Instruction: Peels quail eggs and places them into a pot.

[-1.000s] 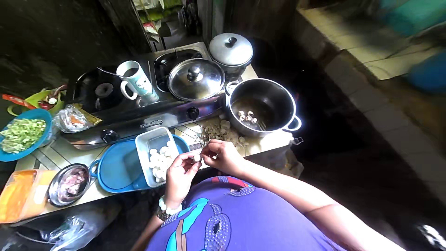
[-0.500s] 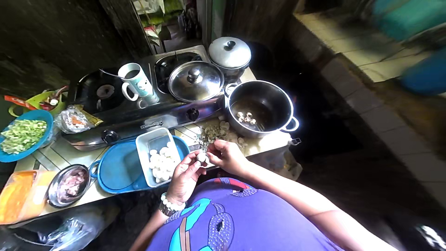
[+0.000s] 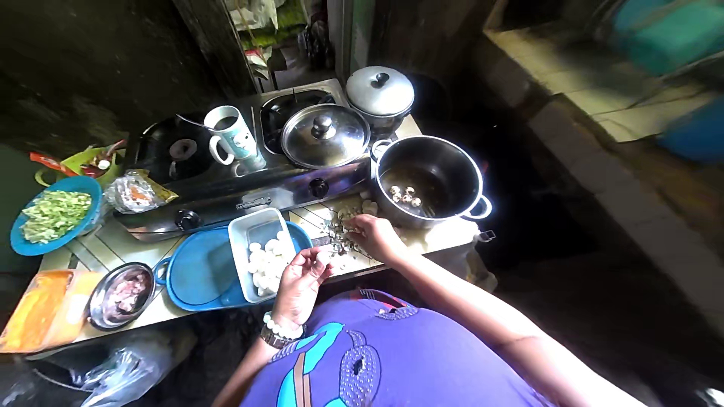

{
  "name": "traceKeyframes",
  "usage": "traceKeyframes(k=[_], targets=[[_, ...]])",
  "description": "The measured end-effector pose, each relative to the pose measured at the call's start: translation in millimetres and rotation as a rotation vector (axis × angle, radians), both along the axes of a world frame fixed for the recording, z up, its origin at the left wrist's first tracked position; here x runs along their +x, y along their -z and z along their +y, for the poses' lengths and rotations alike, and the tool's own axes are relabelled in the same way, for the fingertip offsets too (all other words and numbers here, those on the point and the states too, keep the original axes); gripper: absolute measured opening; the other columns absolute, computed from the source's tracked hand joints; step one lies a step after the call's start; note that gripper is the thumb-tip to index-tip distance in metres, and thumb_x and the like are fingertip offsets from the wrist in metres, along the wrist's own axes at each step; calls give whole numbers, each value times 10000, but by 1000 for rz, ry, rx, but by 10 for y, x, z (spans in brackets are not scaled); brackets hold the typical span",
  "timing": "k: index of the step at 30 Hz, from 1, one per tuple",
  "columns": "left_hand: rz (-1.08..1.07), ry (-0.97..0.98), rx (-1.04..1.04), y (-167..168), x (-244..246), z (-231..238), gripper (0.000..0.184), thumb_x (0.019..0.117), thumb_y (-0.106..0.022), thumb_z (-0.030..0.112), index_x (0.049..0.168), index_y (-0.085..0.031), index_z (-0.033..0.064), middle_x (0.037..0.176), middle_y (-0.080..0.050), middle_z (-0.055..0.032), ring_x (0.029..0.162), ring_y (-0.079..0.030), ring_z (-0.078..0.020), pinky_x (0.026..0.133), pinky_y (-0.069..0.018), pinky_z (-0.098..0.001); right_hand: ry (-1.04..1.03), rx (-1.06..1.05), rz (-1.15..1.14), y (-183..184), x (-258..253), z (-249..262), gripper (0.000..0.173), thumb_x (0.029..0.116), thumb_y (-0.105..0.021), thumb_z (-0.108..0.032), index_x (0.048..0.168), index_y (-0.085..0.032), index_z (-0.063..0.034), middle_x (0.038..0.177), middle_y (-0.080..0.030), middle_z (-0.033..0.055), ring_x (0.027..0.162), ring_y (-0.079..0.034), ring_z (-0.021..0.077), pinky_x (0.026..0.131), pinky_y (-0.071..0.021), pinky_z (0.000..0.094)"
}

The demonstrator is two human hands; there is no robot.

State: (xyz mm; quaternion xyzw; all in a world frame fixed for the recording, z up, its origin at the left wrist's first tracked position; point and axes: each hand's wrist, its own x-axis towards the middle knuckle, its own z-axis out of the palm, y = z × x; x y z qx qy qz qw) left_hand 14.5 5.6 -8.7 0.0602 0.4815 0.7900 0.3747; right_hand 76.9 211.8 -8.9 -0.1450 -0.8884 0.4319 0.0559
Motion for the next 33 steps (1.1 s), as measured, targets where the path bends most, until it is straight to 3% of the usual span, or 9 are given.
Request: traceKeyframes(k=[3, 5, 8, 15, 26, 30, 31, 32, 33], targets=[[100, -29, -51, 23, 2, 16, 236, 900, -631, -99, 1115, -617, -2, 997, -715, -48, 853, -714, -144, 827, -617, -324, -103, -134, 201, -100, 57, -184, 269, 984, -664, -245, 1058, -758, -4, 974, -742, 101, 856, -686, 79, 814, -553, 224], [207, -25, -86, 55, 0, 25, 260, 864, -687, -87, 1108, -646, -9, 1023, -724, -51, 867, -712, -141, 812, -614, -320, -162, -197, 227, -155, 83, -251, 252, 973, -688, -249, 1007, -768, -13, 919, -743, 66, 808, -667, 14, 777, -538, 177], [333, -4, -92, 94, -15, 16, 278, 839, -718, -92, 1101, -666, -14, 1023, -736, -47, 853, -719, -133, 794, -618, -310, -178, -162, 223, -175, 101, -267, 212, 969, -666, -186, 965, -770, -1, 860, -740, 69, 753, -648, 2, 734, -514, 161], [324, 3, -100, 125, -33, -11, 281, 828, -725, -101, 1094, -681, -26, 1002, -744, -47, 842, -722, -126, 789, -619, -303, -129, -109, 228, -139, 93, -341, 193, 936, -651, -150, 926, -768, 4, 809, -730, 75, 707, -631, 13, 685, -496, 169], [134, 67, 3, 64, -96, -46, 215, 964, -598, -7, 1175, -633, 15, 1043, -730, -42, 878, -719, -138, 801, -614, -313, -52, -132, 228, -61, 29, -376, 195, 935, -608, -119, 916, -711, 46, 776, -670, 91, 683, -584, 38, 649, -470, 176], [68, 73, 89, 91, -162, -72, 224, 998, -518, -4, 1179, -648, 9, 1164, -715, -99, 954, -719, -161, 875, -599, -320, 73, -11, 183, 27, -53, -228, 290, 1016, -554, -171, 914, -721, 44, 793, -683, 109, 695, -618, 98, 669, -502, 241], [64, 65, 92, 95, -172, -70, 237, 996, -499, -13, 1188, -639, -1, 1178, -706, -104, 964, -715, -162, 886, -594, -320, 81, 79, 131, 87, -94, -159, 295, 1020, -559, -171, 937, -729, 55, 855, -707, 162, 760, -667, 188, 727, -535, 313], [68, 52, 88, 104, -174, -64, 238, 984, -514, -18, 1192, -631, -10, 1183, -698, -104, 965, -709, -160, 887, -591, -317, 49, 135, 8, 133, -129, -73, 271, 1025, -555, -151, 1046, -725, 60, 1005, -717, 218, 926, -701, 295, 863, -553, 403], [83, 34, 77, 115, -172, -56, 248, 954, -578, -21, 1196, -630, -14, 1169, -695, -95, 956, -703, -155, 880, -592, -312, 13, 144, -129, 167, -162, -1, 271, 1018, -555, -109, 1196, -692, 42, 1179, -677, 252, 1113, -658, 369, 1002, -509, 465]])
